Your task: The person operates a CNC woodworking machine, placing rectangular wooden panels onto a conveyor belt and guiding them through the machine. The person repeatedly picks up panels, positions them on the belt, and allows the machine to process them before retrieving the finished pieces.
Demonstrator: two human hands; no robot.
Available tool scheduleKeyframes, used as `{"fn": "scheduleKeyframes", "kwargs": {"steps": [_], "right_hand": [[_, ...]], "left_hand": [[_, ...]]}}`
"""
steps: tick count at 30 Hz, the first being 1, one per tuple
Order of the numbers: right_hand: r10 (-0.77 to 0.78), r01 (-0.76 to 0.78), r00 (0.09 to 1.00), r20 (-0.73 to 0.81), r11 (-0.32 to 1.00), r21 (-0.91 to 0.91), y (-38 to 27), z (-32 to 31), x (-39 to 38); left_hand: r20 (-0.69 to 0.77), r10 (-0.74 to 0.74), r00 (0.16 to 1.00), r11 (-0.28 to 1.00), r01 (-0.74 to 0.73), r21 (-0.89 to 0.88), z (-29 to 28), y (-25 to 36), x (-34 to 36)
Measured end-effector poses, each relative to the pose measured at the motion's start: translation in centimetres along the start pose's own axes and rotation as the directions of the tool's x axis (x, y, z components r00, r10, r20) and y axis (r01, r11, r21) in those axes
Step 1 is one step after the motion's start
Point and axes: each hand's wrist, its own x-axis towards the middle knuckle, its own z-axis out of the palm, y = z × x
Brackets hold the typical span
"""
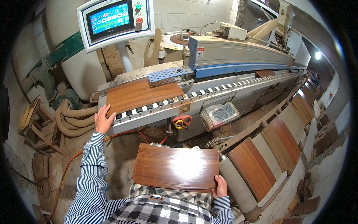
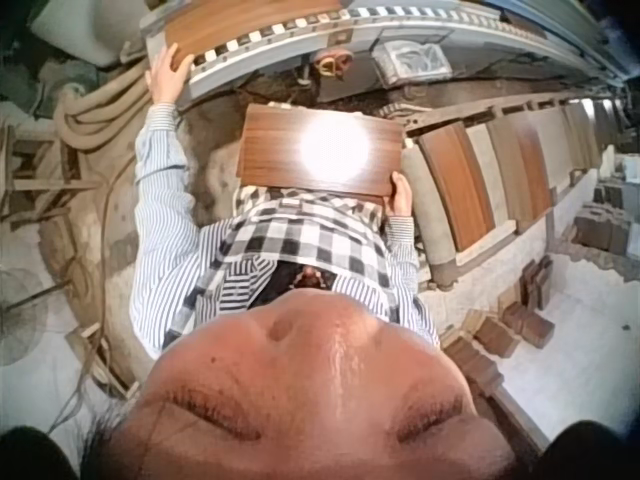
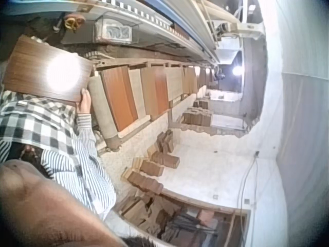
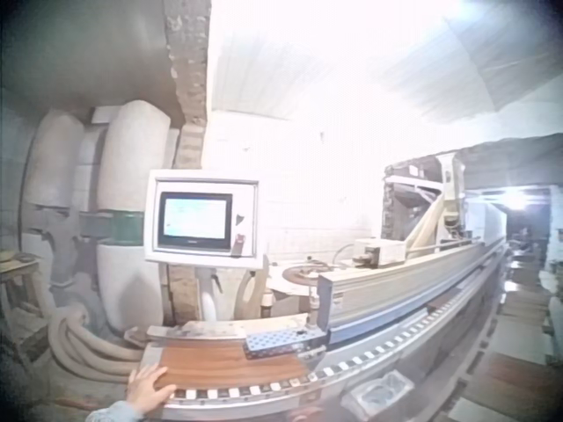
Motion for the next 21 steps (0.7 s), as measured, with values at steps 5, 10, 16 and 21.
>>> {"fn": "scheduleKeyframes", "kwargs": {"steps": [5, 10, 16, 21], "right_hand": [[-0.004, 0.003, 1.0, -0.003, 1.0, -0.008, 0.2, -0.4, 0.1], [-0.001, 0.001, 1.0, -0.019, 1.0, -0.023, -0.2, 0.4, -0.3], [-0.008, 0.008, 1.0, 0.01, 0.999, -0.035, -0.2, 0.3, -0.3], [-0.006, 0.006, 1.0, 0.016, 1.0, -0.014, -0.2, 0.3, -0.3]], "left_hand": [[0.027, -0.006, 1.0, 1.0, 0.006, -0.013, -0.3, 0.3, 0.1], [0.062, -0.015, 0.998, 1.0, 0.017, -0.024, -0.7, 0.4, 0.2], [0.096, -0.006, 0.995, 1.0, 0.005, 0.007, -0.9, 1.7, 0.6], [0.115, 0.021, 0.993, 0.998, -0.027, 0.051, 0.1, 3.7, 1.2]]}}
